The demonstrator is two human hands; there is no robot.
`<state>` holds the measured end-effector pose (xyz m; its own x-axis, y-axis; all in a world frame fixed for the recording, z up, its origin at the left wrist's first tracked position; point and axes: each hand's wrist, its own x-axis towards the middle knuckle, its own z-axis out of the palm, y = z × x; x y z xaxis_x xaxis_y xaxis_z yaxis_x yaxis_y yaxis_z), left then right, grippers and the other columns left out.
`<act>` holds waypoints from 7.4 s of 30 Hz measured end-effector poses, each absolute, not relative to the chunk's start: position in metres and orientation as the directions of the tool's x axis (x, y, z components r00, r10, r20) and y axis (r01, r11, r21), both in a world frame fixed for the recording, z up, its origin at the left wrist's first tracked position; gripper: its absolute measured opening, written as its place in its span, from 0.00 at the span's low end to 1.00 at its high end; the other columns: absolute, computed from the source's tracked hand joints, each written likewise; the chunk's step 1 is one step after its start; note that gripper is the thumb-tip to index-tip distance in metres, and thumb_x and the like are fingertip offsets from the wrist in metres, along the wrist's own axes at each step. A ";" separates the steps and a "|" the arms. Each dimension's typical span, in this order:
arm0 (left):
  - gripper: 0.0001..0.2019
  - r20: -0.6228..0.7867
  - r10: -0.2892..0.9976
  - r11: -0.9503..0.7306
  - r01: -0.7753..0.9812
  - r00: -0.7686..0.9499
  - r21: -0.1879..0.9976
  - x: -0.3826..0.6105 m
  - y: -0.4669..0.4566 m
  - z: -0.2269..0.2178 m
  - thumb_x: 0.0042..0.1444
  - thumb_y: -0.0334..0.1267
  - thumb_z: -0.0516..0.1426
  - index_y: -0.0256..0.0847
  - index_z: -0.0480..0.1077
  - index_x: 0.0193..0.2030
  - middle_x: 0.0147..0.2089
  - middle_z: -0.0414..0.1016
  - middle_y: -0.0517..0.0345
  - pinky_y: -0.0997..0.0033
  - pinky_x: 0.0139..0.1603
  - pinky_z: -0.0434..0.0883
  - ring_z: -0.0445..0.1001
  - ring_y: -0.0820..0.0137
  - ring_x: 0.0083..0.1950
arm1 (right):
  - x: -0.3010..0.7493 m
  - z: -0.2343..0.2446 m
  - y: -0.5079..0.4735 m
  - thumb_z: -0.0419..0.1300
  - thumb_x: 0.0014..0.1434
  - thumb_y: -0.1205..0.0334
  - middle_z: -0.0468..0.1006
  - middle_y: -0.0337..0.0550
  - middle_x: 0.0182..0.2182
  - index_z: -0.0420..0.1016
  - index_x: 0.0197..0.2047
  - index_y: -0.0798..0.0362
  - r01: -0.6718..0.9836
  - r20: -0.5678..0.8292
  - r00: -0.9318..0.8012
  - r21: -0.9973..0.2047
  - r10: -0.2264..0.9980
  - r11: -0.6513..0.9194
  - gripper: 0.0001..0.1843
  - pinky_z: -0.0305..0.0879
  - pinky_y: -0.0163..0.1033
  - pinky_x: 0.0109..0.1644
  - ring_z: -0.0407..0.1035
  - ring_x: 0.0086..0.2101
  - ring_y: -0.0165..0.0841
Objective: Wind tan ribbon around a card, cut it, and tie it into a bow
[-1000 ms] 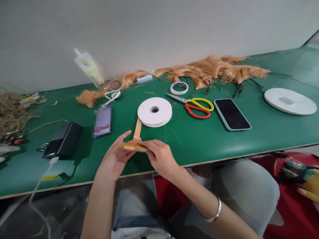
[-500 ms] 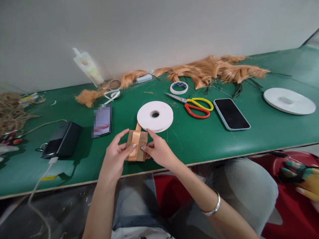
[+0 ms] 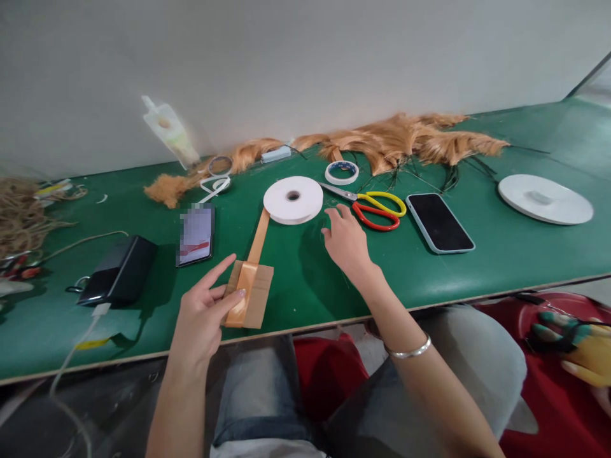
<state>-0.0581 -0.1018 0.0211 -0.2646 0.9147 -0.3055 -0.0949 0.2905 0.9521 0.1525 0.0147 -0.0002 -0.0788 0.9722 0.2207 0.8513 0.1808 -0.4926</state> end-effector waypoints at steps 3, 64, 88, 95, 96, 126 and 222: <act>0.39 -0.335 0.908 0.307 -0.145 -0.252 0.941 -0.058 -0.103 0.022 0.39 0.36 0.65 0.39 0.61 0.62 0.23 0.75 0.62 0.75 0.29 0.70 0.72 0.72 0.25 | 0.142 -0.004 -0.010 0.54 0.55 0.74 0.74 0.53 0.47 0.71 0.50 0.58 0.752 0.303 -0.340 -0.481 0.890 0.451 0.18 0.70 0.45 0.45 0.72 0.40 0.38; 0.30 -0.429 0.903 0.358 -0.515 -0.022 0.779 -0.054 -0.089 0.006 0.52 0.49 0.59 0.41 0.58 0.59 0.42 0.77 0.52 0.65 0.52 0.68 0.75 0.67 0.46 | 0.108 -0.011 -0.063 0.50 0.59 0.73 0.81 0.46 0.37 0.76 0.41 0.56 0.427 0.466 -0.370 -0.683 0.803 0.593 0.14 0.72 0.35 0.40 0.76 0.37 0.32; 0.43 -0.357 0.927 0.323 -0.243 -0.113 0.915 -0.044 -0.089 0.014 0.41 0.35 0.65 0.41 0.51 0.64 0.28 0.78 0.58 0.68 0.33 0.73 0.78 0.63 0.31 | 0.104 -0.006 -0.052 0.56 0.55 0.69 0.77 0.50 0.38 0.65 0.57 0.58 0.377 0.053 -0.303 -0.910 0.951 0.171 0.25 0.72 0.41 0.36 0.74 0.32 0.33; 0.43 -0.352 0.923 0.306 -0.259 -0.154 0.916 -0.046 -0.088 0.019 0.41 0.35 0.65 0.40 0.51 0.64 0.30 0.78 0.57 0.68 0.37 0.72 0.77 0.65 0.35 | 0.103 -0.024 -0.060 0.49 0.52 0.80 0.74 0.53 0.49 0.73 0.47 0.55 0.392 0.550 -0.468 -0.572 0.692 0.720 0.23 0.67 0.49 0.55 0.67 0.52 0.38; 0.44 -0.355 0.923 0.308 -0.265 -0.152 0.914 -0.048 -0.088 0.019 0.41 0.35 0.65 0.40 0.51 0.65 0.31 0.78 0.57 0.69 0.38 0.72 0.77 0.65 0.35 | 0.102 -0.025 -0.060 0.49 0.54 0.79 0.76 0.52 0.47 0.73 0.47 0.55 0.393 0.564 -0.460 -0.563 0.686 0.727 0.21 0.68 0.48 0.54 0.68 0.51 0.37; 0.41 -0.282 0.937 0.252 -0.161 -0.206 0.954 -0.046 -0.086 0.004 0.41 0.37 0.65 0.37 0.54 0.62 0.28 0.79 0.56 0.65 0.36 0.75 0.79 0.62 0.33 | 0.098 -0.005 -0.041 0.56 0.55 0.67 0.72 0.37 0.19 0.72 0.50 0.57 0.201 -0.256 -0.417 -0.962 0.872 -0.186 0.18 0.65 0.32 0.25 0.66 0.19 0.26; 0.38 -0.296 0.939 0.267 -0.172 -0.176 0.948 -0.049 -0.089 0.005 0.39 0.38 0.66 0.37 0.56 0.58 0.31 0.79 0.55 0.65 0.38 0.74 0.78 0.64 0.34 | 0.096 -0.002 -0.044 0.56 0.54 0.68 0.78 0.41 0.24 0.69 0.51 0.61 0.249 -0.197 -0.376 -0.963 0.906 -0.106 0.20 0.69 0.39 0.33 0.73 0.27 0.34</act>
